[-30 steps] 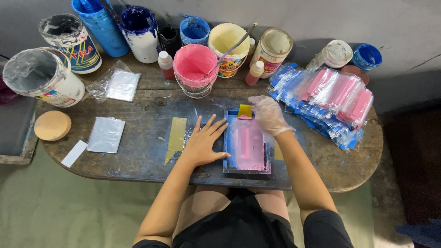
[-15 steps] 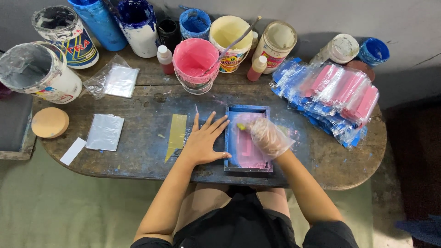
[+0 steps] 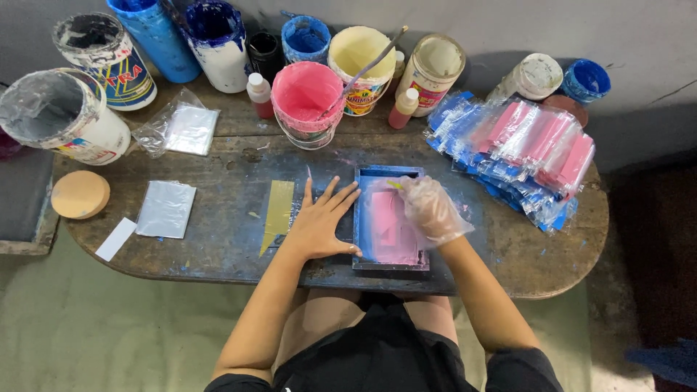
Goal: Manual screen printing of pink ink onto small plastic bags using a squeegee and screen frame.
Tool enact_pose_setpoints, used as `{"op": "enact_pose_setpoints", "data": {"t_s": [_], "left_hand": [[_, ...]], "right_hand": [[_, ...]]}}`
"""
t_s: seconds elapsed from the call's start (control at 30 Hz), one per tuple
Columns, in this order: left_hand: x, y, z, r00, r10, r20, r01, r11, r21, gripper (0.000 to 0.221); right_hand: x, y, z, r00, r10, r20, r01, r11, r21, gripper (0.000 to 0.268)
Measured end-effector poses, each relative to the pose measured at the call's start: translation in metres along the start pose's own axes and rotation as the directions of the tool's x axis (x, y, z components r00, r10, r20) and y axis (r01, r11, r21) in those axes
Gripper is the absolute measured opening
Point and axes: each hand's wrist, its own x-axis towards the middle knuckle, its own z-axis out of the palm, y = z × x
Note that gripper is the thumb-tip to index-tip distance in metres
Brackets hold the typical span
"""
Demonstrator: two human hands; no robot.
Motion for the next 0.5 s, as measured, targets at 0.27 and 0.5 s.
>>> {"op": "enact_pose_setpoints", "data": {"t_s": [0.27, 0.5], "left_hand": [[0.0, 0.002, -0.005, 0.999, -0.026, 0.022, 0.027, 0.999, -0.025, 0.12], [-0.001, 0.0, -0.004, 1.0, -0.019, -0.005, 0.019, 1.0, -0.008, 0.118]], "right_hand": [[-0.091, 0.062, 0.09, 0.772, -0.386, 0.504, 0.359, 0.92, 0.156, 0.057], [-0.137, 0.014, 0.027, 0.734, -0.404, 0.547, 0.15, 0.881, 0.45, 0.048]]}}
